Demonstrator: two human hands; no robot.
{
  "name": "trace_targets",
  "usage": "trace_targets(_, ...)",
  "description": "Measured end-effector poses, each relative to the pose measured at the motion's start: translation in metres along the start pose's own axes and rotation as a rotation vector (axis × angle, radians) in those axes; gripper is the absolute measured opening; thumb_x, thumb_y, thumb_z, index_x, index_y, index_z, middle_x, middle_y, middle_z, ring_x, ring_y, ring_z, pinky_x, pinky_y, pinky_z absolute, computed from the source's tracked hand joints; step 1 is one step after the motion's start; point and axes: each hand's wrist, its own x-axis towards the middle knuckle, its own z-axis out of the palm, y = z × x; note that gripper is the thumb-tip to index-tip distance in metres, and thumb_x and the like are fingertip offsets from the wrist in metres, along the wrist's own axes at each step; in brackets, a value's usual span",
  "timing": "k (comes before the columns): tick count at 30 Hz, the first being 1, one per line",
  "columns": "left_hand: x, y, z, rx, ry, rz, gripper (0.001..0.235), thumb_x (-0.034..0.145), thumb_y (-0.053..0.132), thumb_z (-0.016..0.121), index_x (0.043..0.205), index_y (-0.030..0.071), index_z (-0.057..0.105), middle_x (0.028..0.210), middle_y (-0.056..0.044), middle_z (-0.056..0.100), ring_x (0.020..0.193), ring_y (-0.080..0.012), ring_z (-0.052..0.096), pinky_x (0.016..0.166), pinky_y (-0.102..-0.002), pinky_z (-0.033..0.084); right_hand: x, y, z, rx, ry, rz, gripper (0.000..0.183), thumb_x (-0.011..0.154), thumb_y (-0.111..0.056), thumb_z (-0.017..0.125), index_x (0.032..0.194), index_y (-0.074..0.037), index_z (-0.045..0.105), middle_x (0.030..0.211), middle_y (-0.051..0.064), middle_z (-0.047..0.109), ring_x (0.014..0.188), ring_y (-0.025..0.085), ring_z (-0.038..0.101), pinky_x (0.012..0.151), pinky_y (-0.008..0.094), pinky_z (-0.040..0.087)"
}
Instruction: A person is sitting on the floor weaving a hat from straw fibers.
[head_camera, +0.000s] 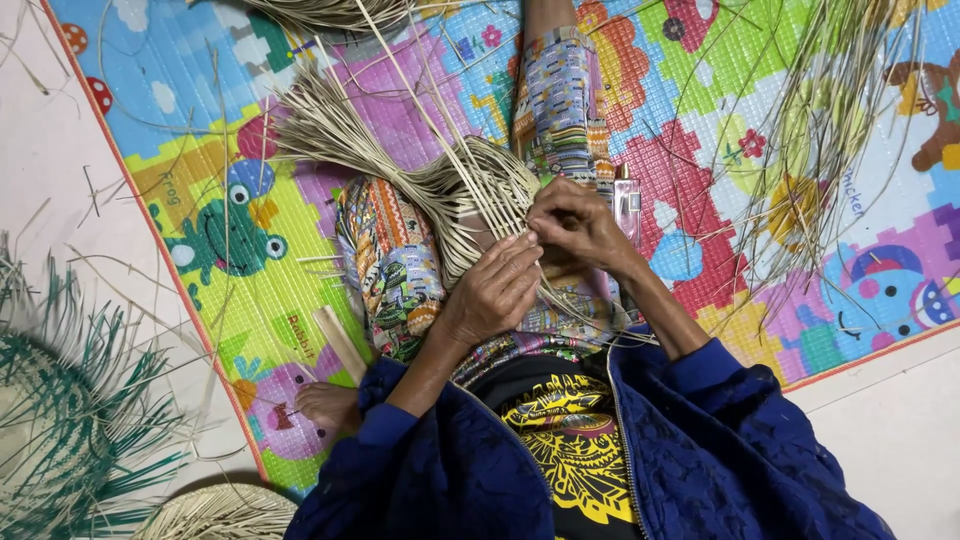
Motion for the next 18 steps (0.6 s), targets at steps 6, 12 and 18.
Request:
trace_targets(6, -0.003, -0.001, 0.001, -0.025, -0.014, -0.019, 0.007, 0.092, 0.007, 0.067, 0.095, 0.001, 0.067, 0.114, -0.015, 0.07, 0.111, -0.0306, 0.071, 0.107, -0.044, 0.052, 0.018, -0.027, -0.01, 0.024, -0.159, -0.024, 0.008, 0.095, -0.001, 0.069, 0.1, 0.005, 0.073, 0.097, 0.018, 0.055, 0.084, 0.028, 0.057, 0.07, 0.043, 0.05)
trace_targets(12, -0.005, -0.001, 0.004, 0.022, 0.006, -0.001, 0.005, 0.091, 0.008, 0.067, 0.092, 0.003, 0.067, 0.101, -0.013, 0.069, 0.098, -0.029, 0.073, 0.105, -0.044, 0.054, 0.029, -0.028, -0.015, -0.186, -0.398, 0.092, 0.025, 0.087, -0.011, 0.075, 0.096, 0.009, 0.064, 0.093, 0.025, 0.056, 0.075, 0.043, 0.062, 0.065, 0.055, 0.05)
trace_targets(18, -0.001, -0.001, 0.004, 0.037, 0.018, -0.026, 0.007, 0.091, 0.01, 0.066, 0.09, 0.004, 0.067, 0.102, -0.011, 0.069, 0.095, -0.0269, 0.073, 0.104, -0.043, 0.055, 0.026, -0.009, 0.0, -0.175, -0.239, 0.117, 0.02, 0.089, -0.022, 0.078, 0.087, -0.004, 0.069, 0.091, 0.01, 0.055, 0.076, 0.029, 0.061, 0.063, 0.041, 0.05)
